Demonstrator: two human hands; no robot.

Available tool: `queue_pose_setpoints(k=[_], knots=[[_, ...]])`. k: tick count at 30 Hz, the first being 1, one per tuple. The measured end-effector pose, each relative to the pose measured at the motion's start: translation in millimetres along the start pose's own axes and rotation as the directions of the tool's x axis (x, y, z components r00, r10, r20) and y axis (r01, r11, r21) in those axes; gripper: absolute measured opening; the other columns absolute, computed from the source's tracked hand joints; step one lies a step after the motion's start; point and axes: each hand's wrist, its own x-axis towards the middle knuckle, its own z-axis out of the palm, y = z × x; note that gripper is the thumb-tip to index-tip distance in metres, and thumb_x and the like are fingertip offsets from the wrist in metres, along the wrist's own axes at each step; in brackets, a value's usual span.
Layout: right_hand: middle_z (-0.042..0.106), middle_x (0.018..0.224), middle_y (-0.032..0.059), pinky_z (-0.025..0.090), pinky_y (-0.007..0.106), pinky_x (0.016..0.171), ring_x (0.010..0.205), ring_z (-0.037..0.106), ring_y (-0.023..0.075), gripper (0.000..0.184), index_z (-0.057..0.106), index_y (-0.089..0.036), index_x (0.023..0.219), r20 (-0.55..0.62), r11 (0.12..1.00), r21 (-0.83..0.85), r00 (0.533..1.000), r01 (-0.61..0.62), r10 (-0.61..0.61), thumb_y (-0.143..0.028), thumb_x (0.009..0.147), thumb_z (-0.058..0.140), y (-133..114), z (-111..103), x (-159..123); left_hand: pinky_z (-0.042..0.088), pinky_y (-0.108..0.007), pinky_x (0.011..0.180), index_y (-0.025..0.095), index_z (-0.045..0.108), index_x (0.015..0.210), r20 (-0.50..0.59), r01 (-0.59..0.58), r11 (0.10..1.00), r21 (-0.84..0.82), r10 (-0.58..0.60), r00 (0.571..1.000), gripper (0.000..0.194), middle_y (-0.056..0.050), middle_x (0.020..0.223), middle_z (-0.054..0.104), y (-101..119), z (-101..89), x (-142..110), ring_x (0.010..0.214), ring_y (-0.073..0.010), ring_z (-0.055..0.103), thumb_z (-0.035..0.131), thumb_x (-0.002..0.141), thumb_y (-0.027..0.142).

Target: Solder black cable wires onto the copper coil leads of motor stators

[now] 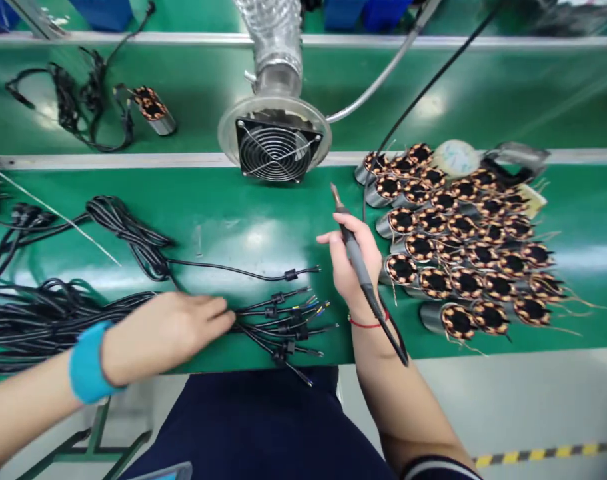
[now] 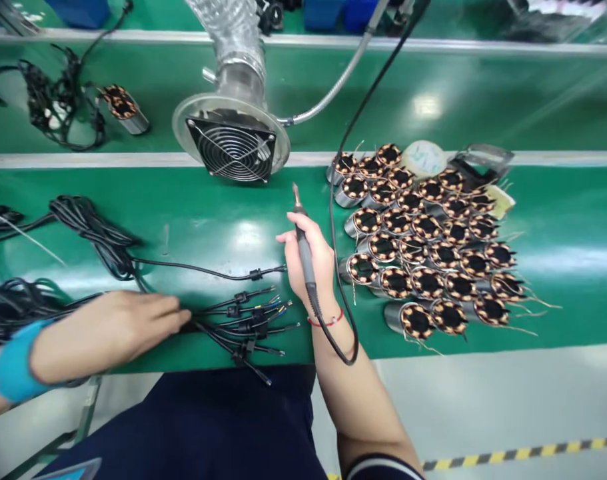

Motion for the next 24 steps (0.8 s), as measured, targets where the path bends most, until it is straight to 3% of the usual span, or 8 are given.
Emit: queue_pose_setpoints(k=[2,5,8,12,16,20,24], knots=[[0.07,0.085,-0.0018,0.054,0.034,0.081,0.08,0.069,0.0152,0.029,0.055,-0.027,0.119,0.024,1.0,0.003,1.0,0.003,-0.003,-0.019,0.091,0.05,-0.7,0.1,-0.3,0.041,-0.028,0.052,0.018,0.063,0.098,0.097,-0.169,0.98,0.106,0.159,0.983,0.031,-0.004,0.082,0.066,19.1,16.8,14.1,0.061,-0.016,0.057,0.035,0.09,0.005],[0.07,0.092,-0.001,0.054,0.033,0.082,0.081,0.069,0.0144,0.03,0.054,-0.026,0.12,0.037,1.0,0.004,0.999,0.011,-0.011,-0.018,0.092,0.048,-1.0,-1.0,-0.4,0.039,-0.03,0.052,0.017,0.061,0.088,0.146,-0.238,0.966,0.099,0.223,0.964,0.028,-0.005,0.08,0.064,29.1,30.7,27.7,0.063,-0.0179,0.057,0.035,0.091,0.006],[0.07,0.095,-0.0002,0.055,0.033,0.084,0.082,0.069,0.0142,0.029,0.053,-0.025,0.12,0.029,1.0,0.012,0.999,0.021,-0.021,-0.02,0.092,0.048,-1.4,-3.4,0.3,0.04,-0.029,0.058,0.019,0.059,0.084,0.149,-0.2,0.976,-0.089,0.212,0.966,0.024,-0.002,0.076,0.061,22.3,26.3,33.0,0.066,-0.0164,0.057,0.037,0.095,0.015],[0.069,0.096,0.0002,0.055,0.033,0.085,0.082,0.069,0.0143,0.028,0.052,-0.025,0.121,0.016,0.999,0.019,0.999,0.033,-0.033,-0.022,0.094,0.046,-1.5,-7.5,2.4,0.042,-0.026,0.063,0.02,0.057,0.088,0.119,-0.007,0.965,-0.261,0.04,0.992,0.022,0.0,0.079,0.058,11.4,14.3,37.7,0.068,-0.0134,0.058,0.04,0.098,0.029],[0.064,0.113,0.0026,0.056,0.034,0.086,0.085,0.069,0.0142,0.027,0.049,-0.025,0.122,-0.036,1.0,0.013,0.999,0.026,-0.025,-0.027,0.096,0.043,1.2,-11.3,4.7,0.042,-0.029,0.059,0.019,0.057,0.095,0.056,0.089,0.992,-0.091,-0.084,0.995,0.02,-0.003,0.087,0.059,18.2,22.7,40.2,0.066,-0.0152,0.059,0.04,0.097,0.029],[0.064,0.109,0.0024,0.055,0.037,0.088,0.087,0.069,0.0157,0.029,0.048,-0.026,0.124,-0.056,1.0,0.0,0.998,0.018,-0.018,-0.031,0.096,0.042,3.6,-14.1,5.8,0.044,-0.03,0.054,0.019,0.059,0.099,0.092,-0.022,0.999,0.025,0.02,0.996,0.019,-0.003,0.088,0.061,30.1,36.3,32.6,0.063,-0.0166,0.061,0.043,0.096,0.029],[0.064,0.105,0.0016,0.055,0.037,0.087,0.085,0.068,0.0158,0.029,0.049,-0.027,0.124,-0.065,0.999,0.013,0.997,0.04,-0.039,-0.031,0.096,0.043,1.9,-14.4,5.0,0.049,-0.031,0.055,0.015,0.061,0.098,0.127,-0.118,0.984,0.134,0.101,0.987,0.019,-0.005,0.087,0.066,32.7,43.0,22.0,0.068,-0.0195,0.065,0.044,0.093,0.015]])
